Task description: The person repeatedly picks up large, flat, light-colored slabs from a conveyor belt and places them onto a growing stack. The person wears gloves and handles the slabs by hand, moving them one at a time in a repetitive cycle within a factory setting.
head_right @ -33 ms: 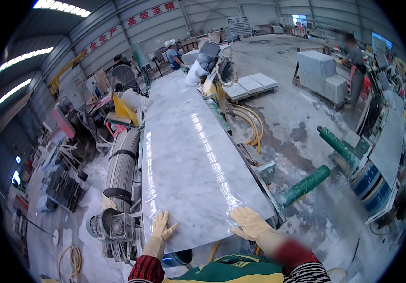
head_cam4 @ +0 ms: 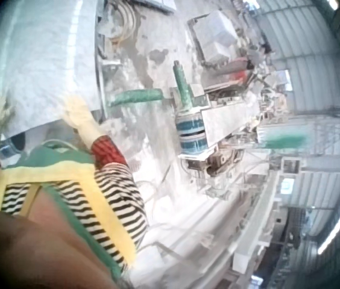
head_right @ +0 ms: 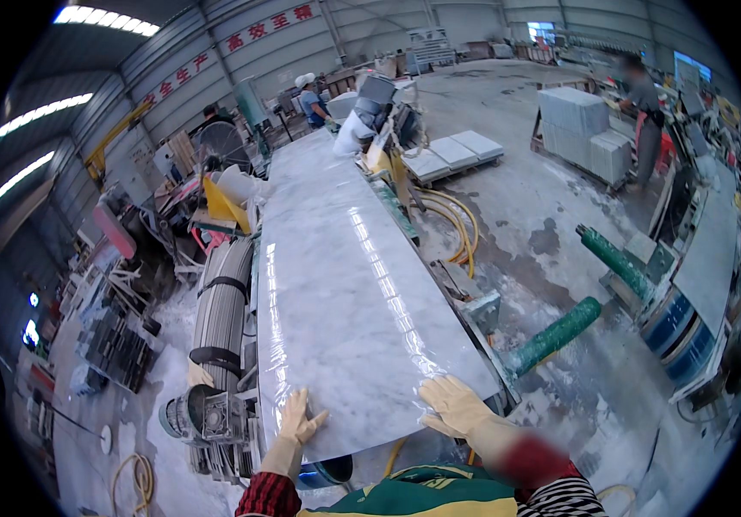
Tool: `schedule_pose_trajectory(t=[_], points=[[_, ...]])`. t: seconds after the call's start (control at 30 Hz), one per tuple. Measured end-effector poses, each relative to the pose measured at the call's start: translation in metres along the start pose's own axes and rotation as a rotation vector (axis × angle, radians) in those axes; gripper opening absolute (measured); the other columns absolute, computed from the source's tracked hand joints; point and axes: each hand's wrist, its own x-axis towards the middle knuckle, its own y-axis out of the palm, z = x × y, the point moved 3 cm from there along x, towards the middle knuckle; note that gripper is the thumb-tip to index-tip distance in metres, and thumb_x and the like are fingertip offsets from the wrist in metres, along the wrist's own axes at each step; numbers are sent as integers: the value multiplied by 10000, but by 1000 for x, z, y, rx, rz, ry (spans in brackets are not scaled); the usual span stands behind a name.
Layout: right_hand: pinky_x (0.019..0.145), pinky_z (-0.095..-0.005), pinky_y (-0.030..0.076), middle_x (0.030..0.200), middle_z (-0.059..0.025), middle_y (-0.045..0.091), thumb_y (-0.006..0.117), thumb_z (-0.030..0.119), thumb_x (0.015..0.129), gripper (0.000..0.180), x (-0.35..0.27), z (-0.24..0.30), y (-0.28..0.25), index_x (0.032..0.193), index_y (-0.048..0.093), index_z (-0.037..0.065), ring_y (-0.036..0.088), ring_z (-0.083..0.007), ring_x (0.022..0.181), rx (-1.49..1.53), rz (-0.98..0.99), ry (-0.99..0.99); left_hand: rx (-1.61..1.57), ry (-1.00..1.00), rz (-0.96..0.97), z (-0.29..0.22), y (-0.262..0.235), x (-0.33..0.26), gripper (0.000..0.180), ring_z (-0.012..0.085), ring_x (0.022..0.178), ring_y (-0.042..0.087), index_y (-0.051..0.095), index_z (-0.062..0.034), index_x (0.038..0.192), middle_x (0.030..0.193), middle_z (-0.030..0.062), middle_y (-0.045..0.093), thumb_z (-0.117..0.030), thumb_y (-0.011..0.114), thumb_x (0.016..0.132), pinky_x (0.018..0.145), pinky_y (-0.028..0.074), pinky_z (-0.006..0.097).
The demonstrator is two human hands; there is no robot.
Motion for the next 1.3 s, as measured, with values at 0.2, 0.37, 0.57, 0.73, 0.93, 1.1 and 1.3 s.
schedule_pose_trajectory(t=[0.2,0.37,0.57,0.73,0.93,1.1,1.3], points=[[1186,-457,310,1438,-165,559,602,463,961,629,-18,-28,46,1389,559,4,474,-312,1368,-40,-89,-39,-61,220,203,-128,-19,-41,986,452,1337,425,452,-52,1480,1486,233,446,-493,879,708,1130,343,533],[1214,-452,280,1476,-172,527,607,450,959,656,-26,-30,27,1430,527,1,441,-317,1403,1,-17,15,83,286,145,-189,-13,-47,981,462,1346,429,486,-78,1463,1488,218,464,-395,913,639,1126,359,531],[1226,-460,270,1509,-167,495,667,400,917,689,-56,-40,17,1452,497,0,418,-312,1429,21,-27,-20,305,241,100,-173,8,-53,700,422,1359,459,493,-129,1475,1503,153,483,-113,698,805,1150,356,530],[1229,-449,277,1461,-164,531,643,299,901,586,-59,-51,35,1395,540,0,434,-304,1418,25,-138,7,253,92,272,-180,10,-47,769,437,1486,354,406,-163,1543,1610,169,388,15,590,817,1226,290,522],[1089,-457,394,1220,-119,681,546,235,940,326,-7,-40,49,1167,677,40,582,-293,1217,47,-288,100,32,236,252,-154,-48,-32,753,408,1447,445,505,-86,1490,1537,245,484,139,569,774,1237,321,436],[901,-445,450,1039,-120,746,575,178,897,268,52,-30,13,1031,749,25,652,-276,1018,125,60,195,54,13,569,-194,-116,19,807,326,1511,386,442,-54,1548,1593,254,423,137,586,777,1255,291,353],[806,-445,413,955,-181,740,648,155,799,345,39,-24,-31,1063,746,-46,659,-289,908,66,45,-31,200,62,695,-175,-124,27,974,368,1482,416,323,-47,1600,1572,296,423,71,749,732,1233,335,357]])
